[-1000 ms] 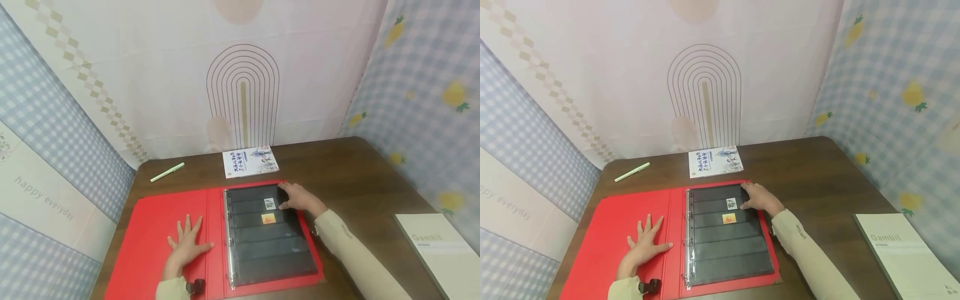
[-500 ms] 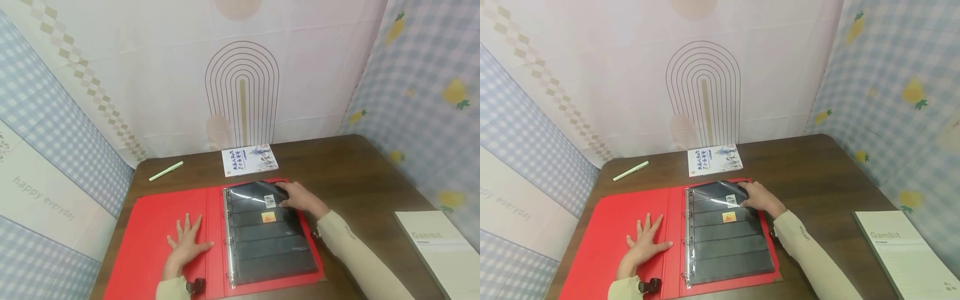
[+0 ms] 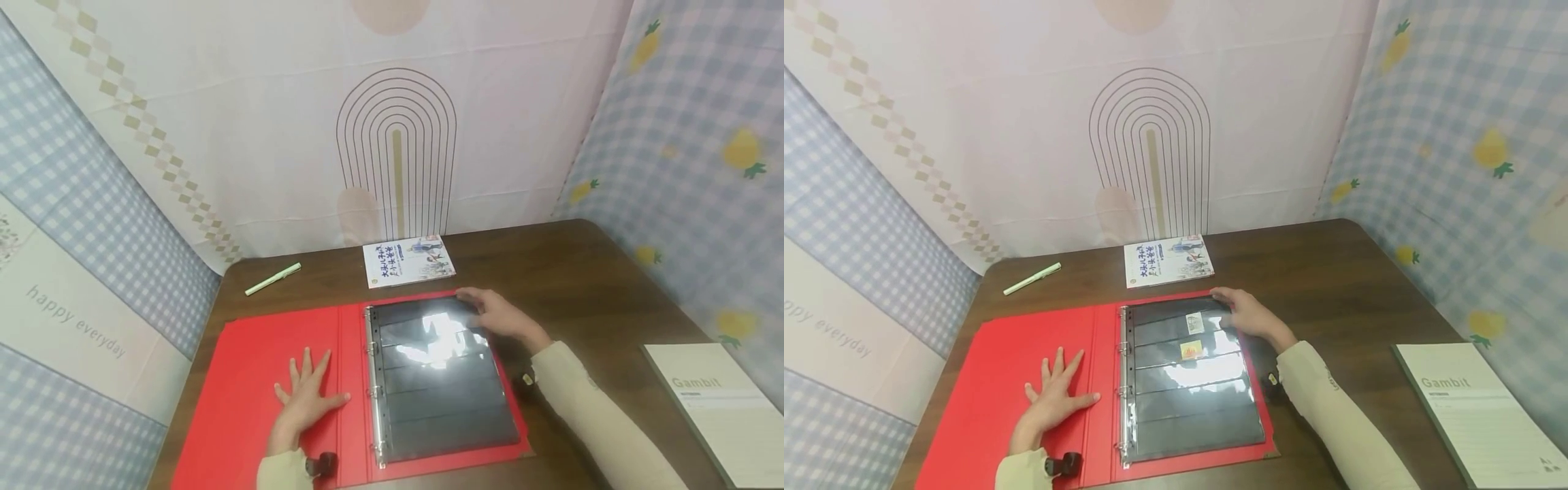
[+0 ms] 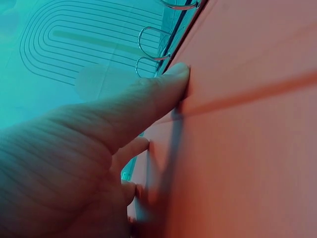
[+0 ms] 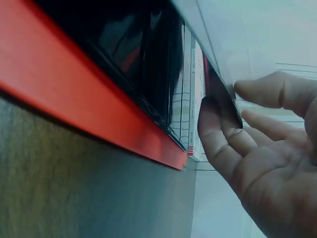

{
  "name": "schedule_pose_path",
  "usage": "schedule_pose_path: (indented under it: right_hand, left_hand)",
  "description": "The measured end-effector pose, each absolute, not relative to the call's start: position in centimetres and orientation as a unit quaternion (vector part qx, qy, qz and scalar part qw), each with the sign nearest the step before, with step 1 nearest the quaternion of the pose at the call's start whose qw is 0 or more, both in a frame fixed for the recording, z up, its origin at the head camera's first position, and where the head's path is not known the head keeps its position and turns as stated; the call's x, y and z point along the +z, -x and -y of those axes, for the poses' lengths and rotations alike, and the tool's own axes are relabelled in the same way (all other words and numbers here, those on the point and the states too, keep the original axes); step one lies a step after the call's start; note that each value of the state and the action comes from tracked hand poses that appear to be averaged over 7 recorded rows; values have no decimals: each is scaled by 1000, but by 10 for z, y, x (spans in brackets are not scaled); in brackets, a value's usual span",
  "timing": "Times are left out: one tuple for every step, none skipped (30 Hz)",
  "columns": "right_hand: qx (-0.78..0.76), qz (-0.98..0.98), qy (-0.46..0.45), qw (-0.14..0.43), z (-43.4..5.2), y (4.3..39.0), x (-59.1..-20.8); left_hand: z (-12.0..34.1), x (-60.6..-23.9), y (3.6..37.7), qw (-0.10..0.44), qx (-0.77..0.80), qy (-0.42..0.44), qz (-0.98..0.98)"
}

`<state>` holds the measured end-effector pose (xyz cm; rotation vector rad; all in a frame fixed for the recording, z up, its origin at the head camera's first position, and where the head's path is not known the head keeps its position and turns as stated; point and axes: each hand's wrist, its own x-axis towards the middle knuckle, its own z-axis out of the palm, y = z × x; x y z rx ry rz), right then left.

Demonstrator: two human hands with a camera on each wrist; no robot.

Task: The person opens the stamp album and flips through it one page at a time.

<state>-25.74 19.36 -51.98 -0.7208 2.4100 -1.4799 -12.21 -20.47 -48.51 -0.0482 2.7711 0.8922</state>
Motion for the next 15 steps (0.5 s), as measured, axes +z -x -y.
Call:
schedule_pose_path:
  right_hand:
    - [-518, -811, 246, 118, -195, 258, -520]
    - [-528, -804, 243, 123, -195, 258, -520]
    - [-534, -801, 240, 127, -196, 258, -520]
    - [-540, -797, 239, 128, -196, 257, -520]
    - [-542, -796, 238, 124, -197, 257, -520]
    - [-541, -798, 238, 118, -197, 256, -521]
    - [-540, -801, 231, 114, -198, 255, -522]
    - [-542, -802, 226, 110, -198, 254, -523]
    - [-546, -802, 218, 107, -198, 253, -524]
    - [-547, -804, 213, 101, -199, 251, -525]
    - [-549, -805, 203, 96, -200, 250, -526]
    - [-553, -805, 195, 93, -200, 248, -526]
    - [-560, -802, 185, 93, -200, 247, -527]
    - [-573, -794, 180, 97, -201, 245, -528]
    - [-581, -789, 174, 101, -201, 243, -528]
  left_hand:
    - [205, -485, 122, 114, 305, 17, -945]
    - [206, -486, 122, 115, 305, 18, -945]
    - [206, -486, 122, 114, 305, 18, -945]
    - [206, -486, 122, 114, 305, 17, -945]
    - [206, -486, 122, 114, 306, 17, -945]
    - [206, -486, 122, 114, 306, 17, -945]
    - [206, -486, 122, 114, 306, 17, -945]
    - [206, -486, 122, 115, 305, 17, -945]
    - [206, -486, 122, 114, 306, 17, -945]
    - [206, -486, 122, 112, 308, 16, -945]
    - [206, -486, 122, 112, 309, 16, -944]
    - [206, -487, 122, 113, 309, 16, -944]
    - [206, -487, 122, 112, 309, 17, -944]
    - [205, -487, 122, 112, 310, 17, -944]
    - [205, -487, 122, 109, 312, 15, -944]
